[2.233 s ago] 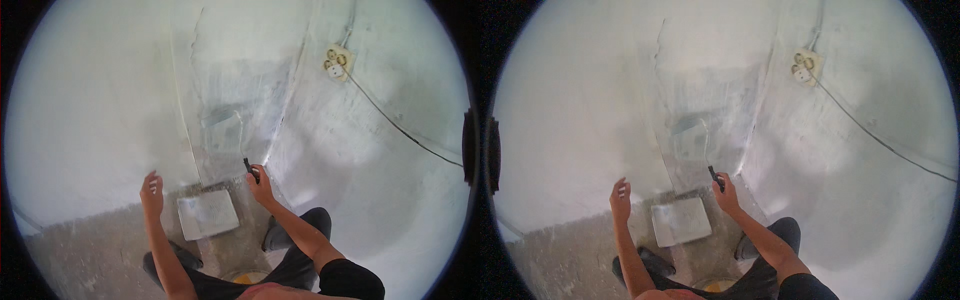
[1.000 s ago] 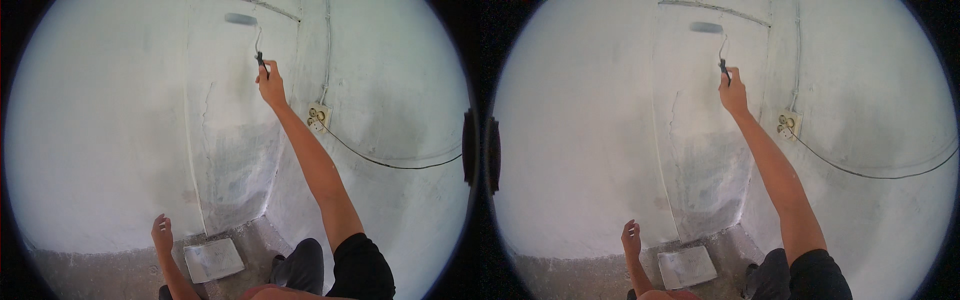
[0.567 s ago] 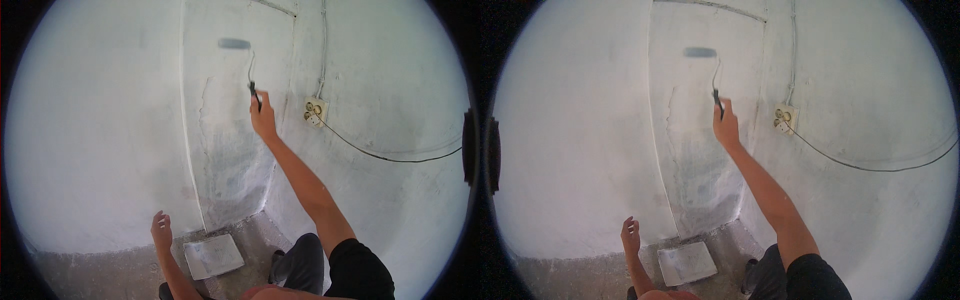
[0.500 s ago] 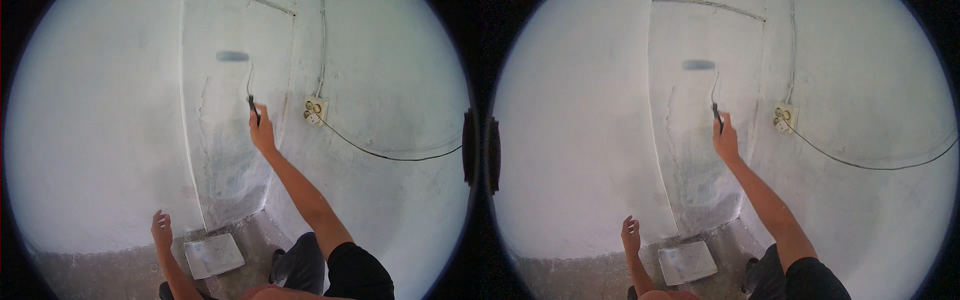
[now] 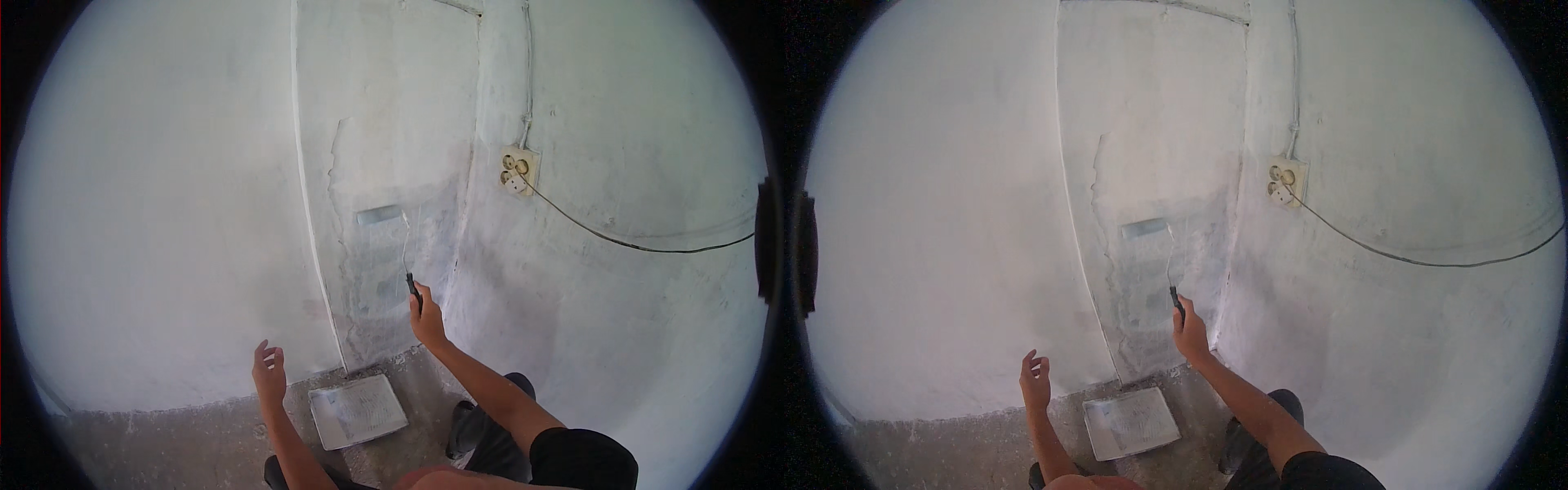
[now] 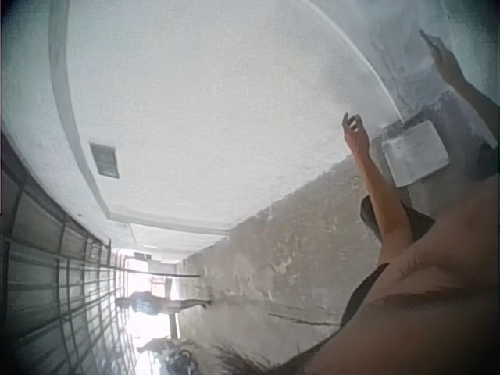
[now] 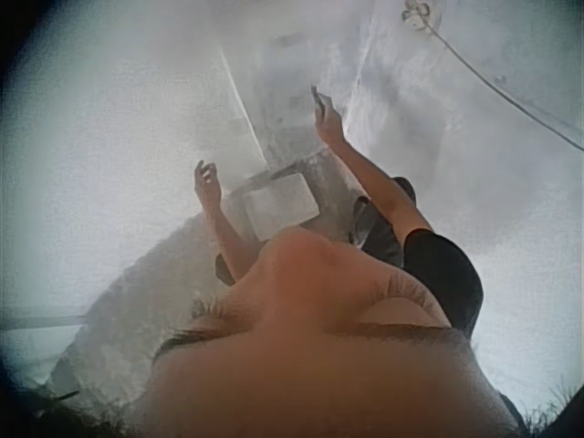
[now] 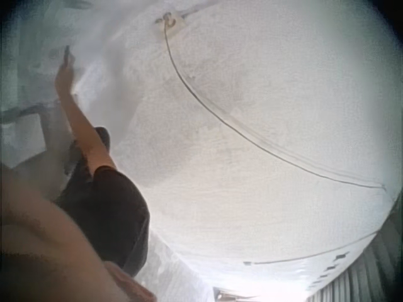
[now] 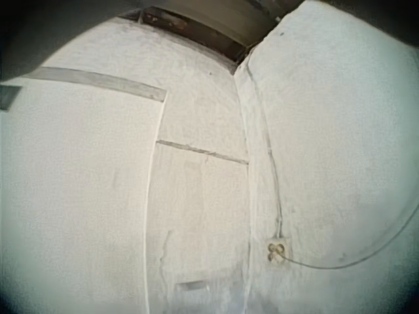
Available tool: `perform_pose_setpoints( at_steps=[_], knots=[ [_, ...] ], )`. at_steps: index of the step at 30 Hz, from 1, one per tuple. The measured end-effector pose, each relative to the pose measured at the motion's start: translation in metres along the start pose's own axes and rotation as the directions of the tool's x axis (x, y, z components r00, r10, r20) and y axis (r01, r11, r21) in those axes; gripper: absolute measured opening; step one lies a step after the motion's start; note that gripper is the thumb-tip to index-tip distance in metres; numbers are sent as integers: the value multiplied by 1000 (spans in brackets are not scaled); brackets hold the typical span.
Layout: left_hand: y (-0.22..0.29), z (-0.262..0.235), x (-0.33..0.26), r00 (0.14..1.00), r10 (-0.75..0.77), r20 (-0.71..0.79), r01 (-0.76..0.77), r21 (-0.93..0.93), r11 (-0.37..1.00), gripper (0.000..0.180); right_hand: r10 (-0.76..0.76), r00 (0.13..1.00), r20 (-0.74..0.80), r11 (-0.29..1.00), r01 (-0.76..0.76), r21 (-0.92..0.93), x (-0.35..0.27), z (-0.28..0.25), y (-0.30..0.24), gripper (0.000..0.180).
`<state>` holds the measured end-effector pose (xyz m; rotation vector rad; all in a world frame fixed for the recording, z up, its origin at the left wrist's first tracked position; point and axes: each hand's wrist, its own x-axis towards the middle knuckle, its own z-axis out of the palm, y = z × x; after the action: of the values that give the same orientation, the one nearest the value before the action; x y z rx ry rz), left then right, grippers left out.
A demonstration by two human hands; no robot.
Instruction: The person is using a paint roller to apply white paint to a concrete wall indoors.
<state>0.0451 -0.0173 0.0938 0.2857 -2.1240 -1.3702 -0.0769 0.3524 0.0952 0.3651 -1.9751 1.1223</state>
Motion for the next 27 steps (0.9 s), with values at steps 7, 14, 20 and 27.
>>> perform_pose_setpoints(
  at_steps=[7, 14, 20, 27],
  knots=[
    [4, -7, 0, 1000, -13, -7, 13, 10, 1000, 45, 131, 984, 120, 991, -132, 6, -14, -5, 8, 36],
    [3, -6, 2, 1000, -21, 1, 21, 0, 1000, 45, -13, 1000, -4, 998, 14, 60, 88, -9, -26, 35],
    [-2, -6, 4, 1000, -9, -17, 9, 3, 1000, 44, -73, 996, -54, 989, 79, 127, 165, -26, -72, 35],
    [-6, -12, 3, 1000, -17, -5, 17, 21, 1000, 43, 212, 977, -2, 967, -210, 141, -12, -4, -34, 41]
  ],
)
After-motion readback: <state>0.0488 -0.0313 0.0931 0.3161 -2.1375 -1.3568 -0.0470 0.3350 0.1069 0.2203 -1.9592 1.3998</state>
